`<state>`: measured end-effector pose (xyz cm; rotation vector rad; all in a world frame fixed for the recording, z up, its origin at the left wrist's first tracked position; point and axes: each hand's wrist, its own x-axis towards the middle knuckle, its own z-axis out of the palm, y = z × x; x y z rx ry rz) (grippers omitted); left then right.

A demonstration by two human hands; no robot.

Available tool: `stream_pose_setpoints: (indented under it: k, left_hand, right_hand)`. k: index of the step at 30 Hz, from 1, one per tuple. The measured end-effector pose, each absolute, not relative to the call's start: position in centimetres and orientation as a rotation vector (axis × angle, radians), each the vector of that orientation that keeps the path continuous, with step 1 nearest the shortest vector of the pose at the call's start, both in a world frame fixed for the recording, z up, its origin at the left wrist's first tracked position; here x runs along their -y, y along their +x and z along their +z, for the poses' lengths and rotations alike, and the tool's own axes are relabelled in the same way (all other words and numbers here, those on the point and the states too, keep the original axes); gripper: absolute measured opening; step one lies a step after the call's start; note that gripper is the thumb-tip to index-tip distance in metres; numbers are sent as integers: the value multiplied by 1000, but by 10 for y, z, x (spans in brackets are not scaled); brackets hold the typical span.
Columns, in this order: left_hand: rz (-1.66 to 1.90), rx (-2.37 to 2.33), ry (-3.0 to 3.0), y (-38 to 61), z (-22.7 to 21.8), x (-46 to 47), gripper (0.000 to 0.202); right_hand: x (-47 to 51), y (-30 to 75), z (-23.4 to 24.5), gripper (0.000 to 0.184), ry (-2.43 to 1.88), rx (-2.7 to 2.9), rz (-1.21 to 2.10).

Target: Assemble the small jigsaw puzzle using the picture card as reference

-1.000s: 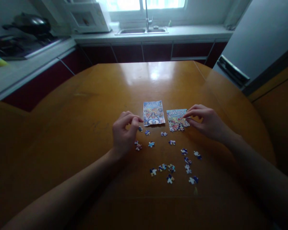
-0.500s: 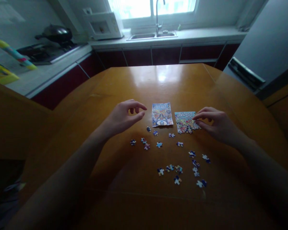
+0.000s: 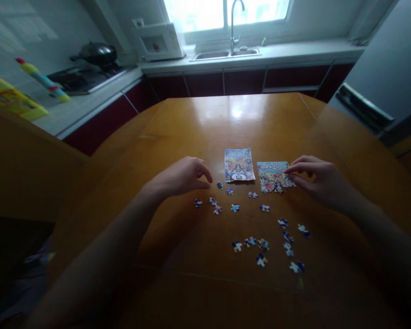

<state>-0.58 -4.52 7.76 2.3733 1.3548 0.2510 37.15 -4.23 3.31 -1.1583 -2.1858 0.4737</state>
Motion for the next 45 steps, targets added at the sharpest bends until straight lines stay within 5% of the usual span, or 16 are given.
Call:
stream_pose_setpoints:
  k: [10, 27, 45]
  left_hand:
    - [46, -1283, 2339, -2, 79, 52, 19]
    - [-614, -1570, 2238, -4, 87, 60, 14]
    - [-228, -1051, 2386, 20, 82, 67, 18]
  right_hand:
    - [44, 370, 35, 14, -1181, 2190, 438]
    - [45, 371, 37, 17, -1196, 2200, 459]
    - [45, 370, 39, 17, -1189, 2178, 532]
